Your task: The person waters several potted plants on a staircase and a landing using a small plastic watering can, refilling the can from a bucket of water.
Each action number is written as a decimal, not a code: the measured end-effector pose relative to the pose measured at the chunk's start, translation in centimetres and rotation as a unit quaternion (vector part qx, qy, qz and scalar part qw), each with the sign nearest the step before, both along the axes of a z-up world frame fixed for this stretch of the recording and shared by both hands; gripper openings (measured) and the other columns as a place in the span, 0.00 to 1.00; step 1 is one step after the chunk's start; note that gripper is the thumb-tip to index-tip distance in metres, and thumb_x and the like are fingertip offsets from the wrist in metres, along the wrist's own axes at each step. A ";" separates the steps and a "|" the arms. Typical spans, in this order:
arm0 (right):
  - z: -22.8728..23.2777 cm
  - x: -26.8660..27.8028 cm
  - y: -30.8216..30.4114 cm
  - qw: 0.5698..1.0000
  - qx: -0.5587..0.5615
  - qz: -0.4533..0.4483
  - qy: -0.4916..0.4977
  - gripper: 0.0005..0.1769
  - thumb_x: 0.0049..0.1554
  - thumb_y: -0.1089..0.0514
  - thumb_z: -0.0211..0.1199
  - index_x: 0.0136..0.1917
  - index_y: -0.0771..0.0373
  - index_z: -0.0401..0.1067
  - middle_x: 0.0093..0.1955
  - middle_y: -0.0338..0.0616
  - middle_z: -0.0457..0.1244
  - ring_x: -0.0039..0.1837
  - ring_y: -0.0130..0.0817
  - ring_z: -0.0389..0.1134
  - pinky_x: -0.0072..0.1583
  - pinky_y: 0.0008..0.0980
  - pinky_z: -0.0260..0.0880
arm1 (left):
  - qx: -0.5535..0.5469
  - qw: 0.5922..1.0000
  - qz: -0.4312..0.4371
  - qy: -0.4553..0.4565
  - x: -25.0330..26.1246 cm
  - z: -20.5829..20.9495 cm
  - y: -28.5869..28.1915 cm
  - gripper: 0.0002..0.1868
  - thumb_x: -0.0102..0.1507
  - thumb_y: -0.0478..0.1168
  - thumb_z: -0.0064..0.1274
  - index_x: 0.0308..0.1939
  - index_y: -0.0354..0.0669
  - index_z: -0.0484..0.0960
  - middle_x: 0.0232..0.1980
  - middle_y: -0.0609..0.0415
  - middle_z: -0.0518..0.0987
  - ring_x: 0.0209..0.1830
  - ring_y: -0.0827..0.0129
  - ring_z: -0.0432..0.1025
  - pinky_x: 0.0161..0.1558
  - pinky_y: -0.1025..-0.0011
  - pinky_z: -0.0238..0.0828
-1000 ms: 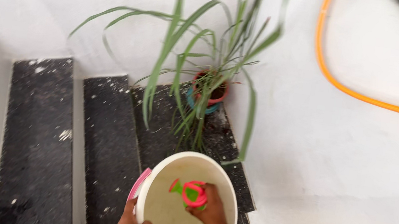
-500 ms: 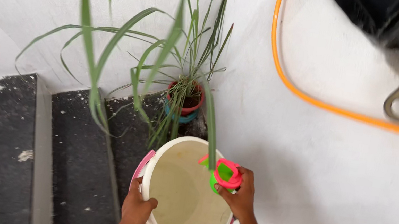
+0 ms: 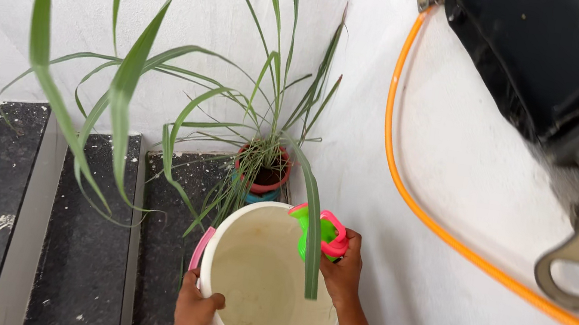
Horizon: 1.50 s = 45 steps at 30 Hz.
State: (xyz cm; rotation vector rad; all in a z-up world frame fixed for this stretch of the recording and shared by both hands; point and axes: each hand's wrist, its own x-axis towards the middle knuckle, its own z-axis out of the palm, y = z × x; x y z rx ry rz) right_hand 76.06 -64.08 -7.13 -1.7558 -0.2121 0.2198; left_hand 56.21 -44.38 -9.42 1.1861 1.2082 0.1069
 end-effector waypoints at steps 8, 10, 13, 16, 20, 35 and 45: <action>-3.1 8.2 3.2 0.998 -0.018 -0.058 0.021 0.38 0.46 0.58 0.77 0.64 0.60 0.59 0.59 0.42 0.64 0.59 0.29 0.67 0.60 0.31 0.71 | -0.011 0.998 0.028 0.048 4.3 -3.8 1.6 0.43 0.45 0.23 0.55 0.65 0.39 0.64 0.47 0.37 0.82 0.43 0.51 0.81 0.48 0.60 0.78; -3.4 10.6 4.6 0.998 -0.037 -0.055 0.021 0.38 0.46 0.58 0.78 0.64 0.60 0.59 0.59 0.42 0.64 0.60 0.30 0.67 0.60 0.32 0.70 | -0.010 0.999 0.046 0.022 4.8 -5.7 2.4 0.44 0.43 0.23 0.55 0.65 0.39 0.63 0.48 0.37 0.82 0.44 0.51 0.80 0.47 0.59 0.78; -4.1 14.2 6.6 0.998 -0.057 -0.041 0.001 0.40 0.46 0.58 0.78 0.64 0.59 0.58 0.60 0.43 0.64 0.61 0.32 0.67 0.61 0.33 0.70 | 0.038 0.996 0.007 0.075 5.6 -9.0 4.3 0.44 0.44 0.25 0.58 0.65 0.37 0.63 0.49 0.36 0.83 0.45 0.50 0.81 0.51 0.61 0.76; -5.3 17.4 8.5 0.995 -0.088 -0.035 -0.033 0.42 0.45 0.56 0.79 0.65 0.58 0.57 0.60 0.44 0.64 0.62 0.34 0.68 0.63 0.34 0.69 | 0.067 0.992 -0.024 0.107 5.5 -12.2 6.2 0.45 0.42 0.26 0.59 0.65 0.38 0.65 0.49 0.35 0.84 0.47 0.49 0.81 0.53 0.61 0.76; -6.5 21.1 10.7 0.990 -0.138 -0.016 -0.023 0.48 0.41 0.53 0.80 0.68 0.56 0.55 0.61 0.46 0.66 0.63 0.37 0.69 0.63 0.36 0.70 | 0.077 0.991 -0.018 0.107 5.7 -15.8 8.5 0.47 0.41 0.25 0.59 0.66 0.37 0.63 0.50 0.34 0.83 0.48 0.47 0.81 0.55 0.59 0.75; -2.9 30.0 15.0 0.941 -0.289 0.133 -0.113 0.58 0.39 0.52 0.80 0.71 0.62 0.46 0.65 0.51 0.64 0.64 0.49 0.69 0.64 0.42 0.69 | -0.009 0.983 -0.041 0.177 5.7 -15.5 10.0 0.47 0.45 0.21 0.56 0.68 0.38 0.58 0.50 0.29 0.83 0.46 0.47 0.83 0.58 0.57 0.75; 1.5 32.2 16.0 0.906 -0.379 0.149 -0.113 0.56 0.38 0.51 0.80 0.71 0.60 0.49 0.65 0.55 0.63 0.64 0.52 0.68 0.63 0.42 0.69 | -0.046 0.991 -0.027 0.124 2.0 -19.5 11.0 0.44 0.48 0.20 0.56 0.66 0.34 0.53 0.53 0.25 0.77 0.52 0.40 0.80 0.61 0.51 0.75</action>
